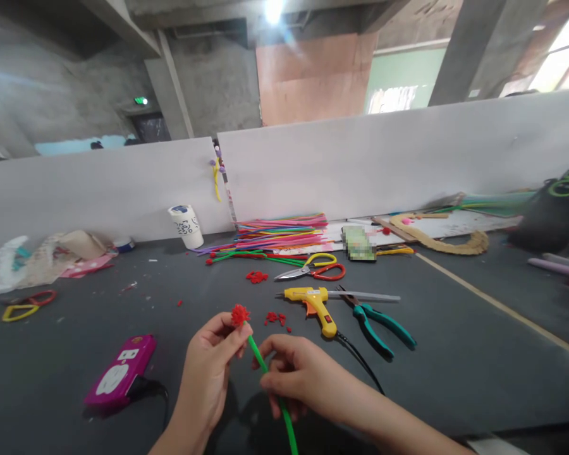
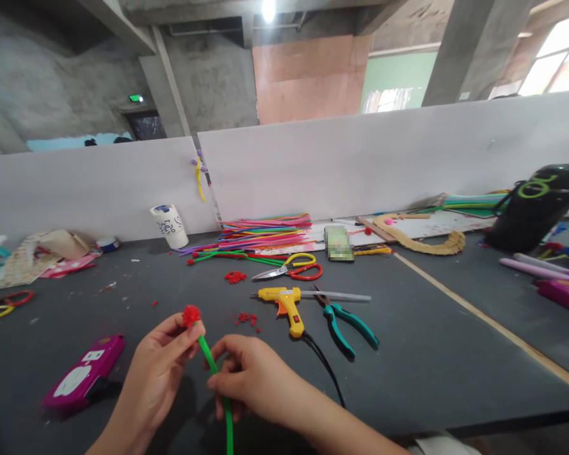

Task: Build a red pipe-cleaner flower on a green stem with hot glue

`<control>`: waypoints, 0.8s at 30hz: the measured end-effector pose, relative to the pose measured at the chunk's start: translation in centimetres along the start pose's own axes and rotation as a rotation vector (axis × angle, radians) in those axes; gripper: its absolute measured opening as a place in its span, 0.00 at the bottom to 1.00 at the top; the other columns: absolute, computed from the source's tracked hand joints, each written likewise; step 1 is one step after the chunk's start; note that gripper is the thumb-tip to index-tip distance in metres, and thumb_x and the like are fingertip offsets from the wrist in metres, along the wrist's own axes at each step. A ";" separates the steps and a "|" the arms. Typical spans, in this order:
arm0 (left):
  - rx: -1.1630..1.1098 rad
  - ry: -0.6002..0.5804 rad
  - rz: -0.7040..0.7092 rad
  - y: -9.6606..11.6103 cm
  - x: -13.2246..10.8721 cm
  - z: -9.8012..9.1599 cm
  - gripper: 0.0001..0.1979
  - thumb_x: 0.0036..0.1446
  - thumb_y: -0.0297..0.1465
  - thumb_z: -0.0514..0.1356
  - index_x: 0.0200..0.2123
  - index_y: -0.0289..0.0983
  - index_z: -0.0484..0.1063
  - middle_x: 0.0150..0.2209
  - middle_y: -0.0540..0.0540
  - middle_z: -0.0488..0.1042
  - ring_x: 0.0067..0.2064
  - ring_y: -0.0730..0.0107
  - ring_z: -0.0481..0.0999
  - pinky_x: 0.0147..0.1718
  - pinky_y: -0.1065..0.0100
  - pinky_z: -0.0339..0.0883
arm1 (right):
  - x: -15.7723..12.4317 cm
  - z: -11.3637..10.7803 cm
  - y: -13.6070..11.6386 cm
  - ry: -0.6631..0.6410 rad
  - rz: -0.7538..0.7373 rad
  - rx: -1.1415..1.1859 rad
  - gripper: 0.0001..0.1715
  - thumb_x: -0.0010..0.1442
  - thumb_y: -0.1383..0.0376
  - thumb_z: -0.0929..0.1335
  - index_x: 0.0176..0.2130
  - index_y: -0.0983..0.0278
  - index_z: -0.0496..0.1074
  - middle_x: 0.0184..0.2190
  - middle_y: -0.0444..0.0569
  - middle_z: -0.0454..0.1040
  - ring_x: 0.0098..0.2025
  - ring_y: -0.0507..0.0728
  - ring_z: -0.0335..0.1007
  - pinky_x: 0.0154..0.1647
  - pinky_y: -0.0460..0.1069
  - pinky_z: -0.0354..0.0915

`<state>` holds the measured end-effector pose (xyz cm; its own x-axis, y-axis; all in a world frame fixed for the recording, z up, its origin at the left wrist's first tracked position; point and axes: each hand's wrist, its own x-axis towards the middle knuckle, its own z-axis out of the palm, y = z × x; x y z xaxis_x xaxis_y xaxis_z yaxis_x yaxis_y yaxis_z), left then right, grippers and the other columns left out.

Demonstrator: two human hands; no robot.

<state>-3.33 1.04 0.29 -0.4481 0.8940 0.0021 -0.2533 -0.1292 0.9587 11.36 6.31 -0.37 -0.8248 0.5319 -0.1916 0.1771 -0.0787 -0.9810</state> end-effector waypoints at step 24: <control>0.466 -0.090 0.072 0.2 -1.9 0.8 0.07 0.46 0.32 0.65 0.21 0.38 0.73 0.17 0.54 0.66 0.20 0.74 0.62 0.20 0.73 0.56 | -1.3 -2.5 -2.3 0.378 -0.320 -0.102 0.07 0.53 0.61 0.66 0.32 0.63 0.68 0.22 0.40 0.65 0.21 0.48 0.59 0.21 0.43 0.58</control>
<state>-1.83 -0.30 0.69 -0.3691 0.9261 0.0776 0.1964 -0.0039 0.9805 13.37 7.86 2.25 -0.5979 0.7853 0.1604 0.0143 0.2105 -0.9775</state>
